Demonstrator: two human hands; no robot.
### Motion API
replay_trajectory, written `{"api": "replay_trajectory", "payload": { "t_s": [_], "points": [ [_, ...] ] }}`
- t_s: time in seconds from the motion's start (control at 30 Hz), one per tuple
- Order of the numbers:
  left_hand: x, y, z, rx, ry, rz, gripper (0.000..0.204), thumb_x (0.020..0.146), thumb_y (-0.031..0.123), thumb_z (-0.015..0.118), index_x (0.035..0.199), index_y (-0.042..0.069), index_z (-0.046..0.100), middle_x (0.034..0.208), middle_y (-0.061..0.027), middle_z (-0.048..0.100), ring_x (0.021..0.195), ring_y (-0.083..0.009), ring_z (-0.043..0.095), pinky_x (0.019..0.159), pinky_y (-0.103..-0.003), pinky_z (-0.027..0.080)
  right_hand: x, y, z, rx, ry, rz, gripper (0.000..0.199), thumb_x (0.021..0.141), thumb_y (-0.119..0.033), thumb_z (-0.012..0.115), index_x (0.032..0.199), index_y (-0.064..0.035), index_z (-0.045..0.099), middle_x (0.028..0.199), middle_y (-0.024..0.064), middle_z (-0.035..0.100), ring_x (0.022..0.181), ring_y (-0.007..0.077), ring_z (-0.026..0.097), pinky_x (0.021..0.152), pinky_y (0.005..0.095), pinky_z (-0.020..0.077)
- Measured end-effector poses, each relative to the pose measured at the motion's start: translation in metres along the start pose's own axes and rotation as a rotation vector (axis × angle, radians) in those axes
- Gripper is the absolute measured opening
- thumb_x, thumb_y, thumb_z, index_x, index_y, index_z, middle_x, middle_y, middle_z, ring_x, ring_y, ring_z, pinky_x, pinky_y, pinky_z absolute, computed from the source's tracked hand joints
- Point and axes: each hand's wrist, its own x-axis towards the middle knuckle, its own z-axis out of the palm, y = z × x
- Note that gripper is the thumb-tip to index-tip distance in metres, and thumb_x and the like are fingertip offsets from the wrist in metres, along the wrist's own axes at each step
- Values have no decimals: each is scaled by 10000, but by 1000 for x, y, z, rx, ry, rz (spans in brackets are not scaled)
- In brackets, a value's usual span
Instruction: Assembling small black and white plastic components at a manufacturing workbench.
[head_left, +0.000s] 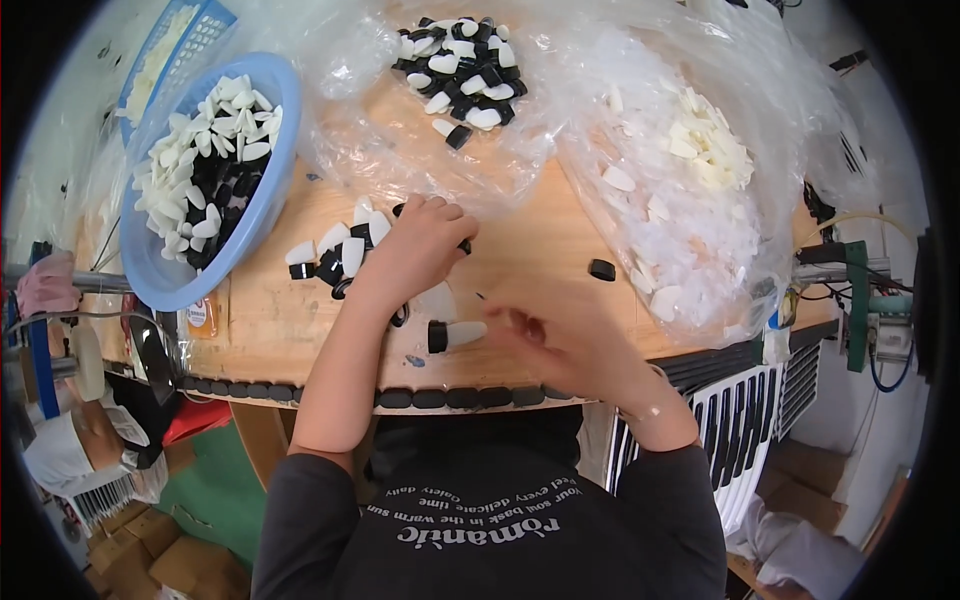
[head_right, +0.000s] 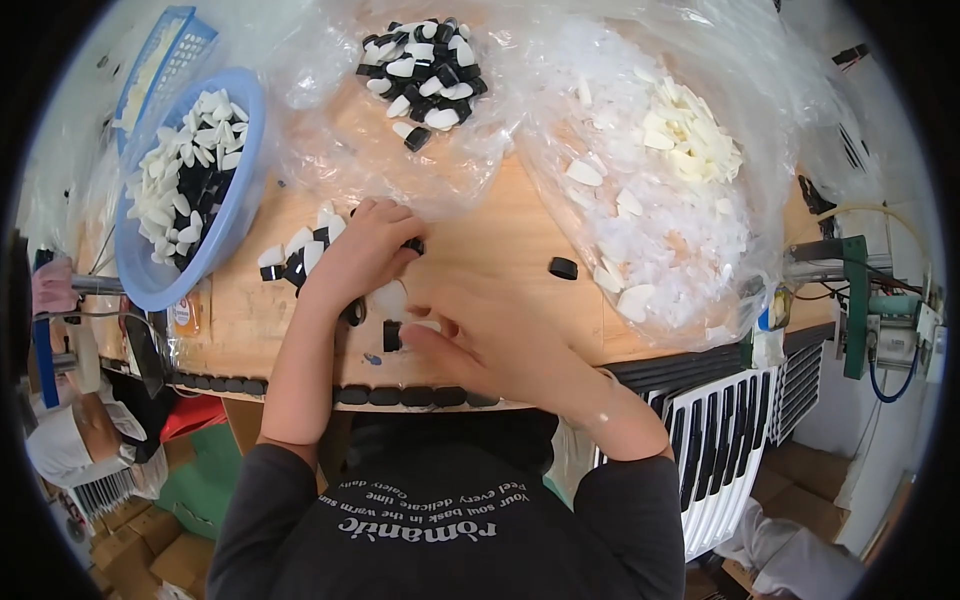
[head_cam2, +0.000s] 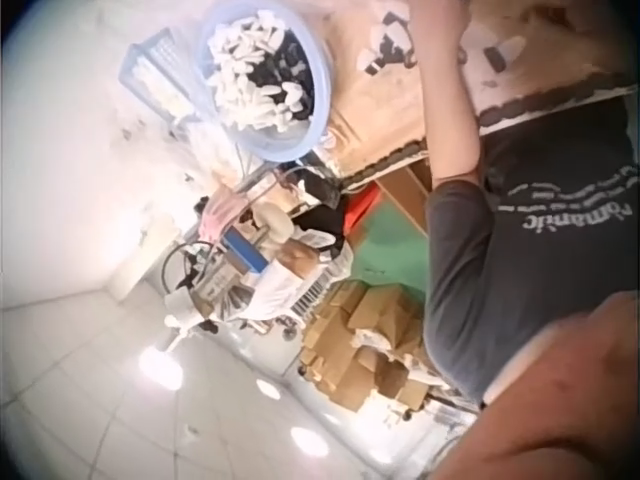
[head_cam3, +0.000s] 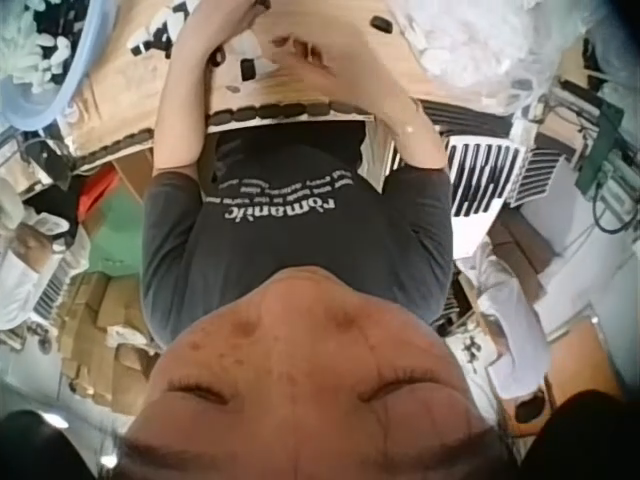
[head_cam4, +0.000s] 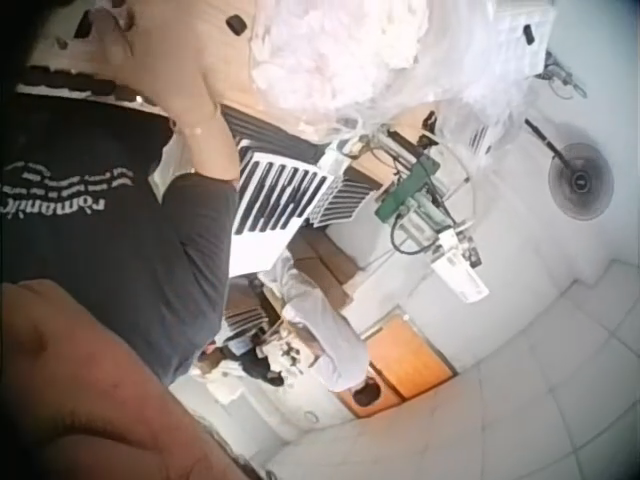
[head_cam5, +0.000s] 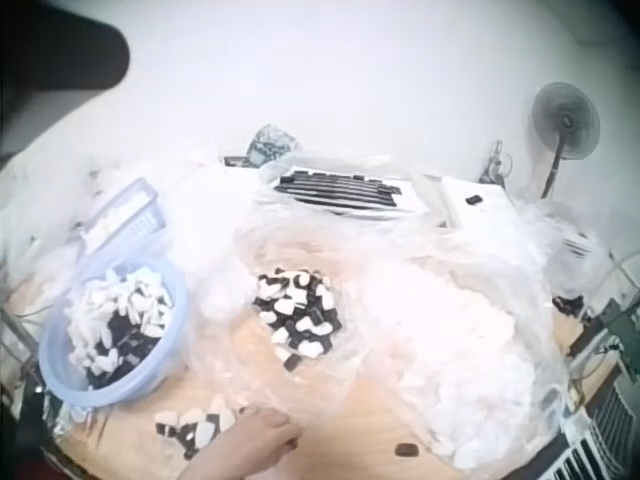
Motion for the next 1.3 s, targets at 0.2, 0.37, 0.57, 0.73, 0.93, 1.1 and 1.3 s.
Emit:
{"api": "replay_trajectory", "payload": {
  "t_s": [0.2, 0.37, 0.57, 0.73, 0.93, 1.1, 1.3],
  "points": [
    [7, 0, 8, -113, 9, 31, 221, 725, 30, 670, 942, 30, 628, 819, -109, 596, 848, -317, 577, 744, -390, 468, 14, 74, 66, -510, -5, -147, 250, 756, -177, 705, 927, -40, 584, 897, 107, 574, 765, 309, 630, 675, 403, 507],
    [5, 8, -10, -267, -15, -56, 232, 745, 75, 687, 960, 22, 616, 835, -130, 587, 863, -336, 579, 758, -396, 476, 20, 82, 25, -411, -114, 13, 231, 748, -140, 710, 897, -16, 585, 825, 137, 622, 785, 286, 638, 687, 374, 510],
    [1, 5, -5, -193, 12, -35, 270, 729, 89, 709, 965, 10, 605, 835, -147, 587, 860, -339, 585, 759, -399, 475, 42, 54, -38, 0, 239, 187, 222, 784, 7, 691, 993, -15, 620, 812, 59, 637, 733, 144, 630, 642, 266, 497],
    [8, 16, -15, -360, 100, -190, 253, 690, 50, 701, 916, 18, 592, 822, -156, 609, 761, -326, 599, 679, -384, 486, 62, 71, -19, 139, 352, -145, 190, 786, 40, 679, 961, -13, 629, 854, 65, 633, 753, 131, 611, 657, 251, 494],
    [7, 24, -20, -431, 216, -127, 263, 691, 41, 710, 926, 8, 598, 800, -115, 598, 719, -245, 585, 647, -324, 477, 65, 81, -3, 69, 407, -381, 163, 762, 52, 696, 901, -15, 644, 936, 78, 597, 803, 166, 598, 686, 254, 498],
    [7, 26, -19, -446, 289, -69, 282, 687, 11, 707, 951, 13, 609, 816, -101, 601, 735, -233, 590, 648, -313, 476, 65, 80, 1, -26, 481, -447, 194, 730, 67, 711, 889, -27, 652, 945, 76, 581, 829, 187, 597, 692, 269, 506],
    [7, 27, -20, -424, 316, -30, 277, 684, -7, 705, 945, 13, 614, 830, -106, 601, 750, -244, 600, 661, -316, 489, 62, 78, 2, -101, 546, -422, 227, 705, 86, 716, 888, -34, 658, 948, 79, 584, 815, 195, 609, 705, 281, 516]
  ]
}}
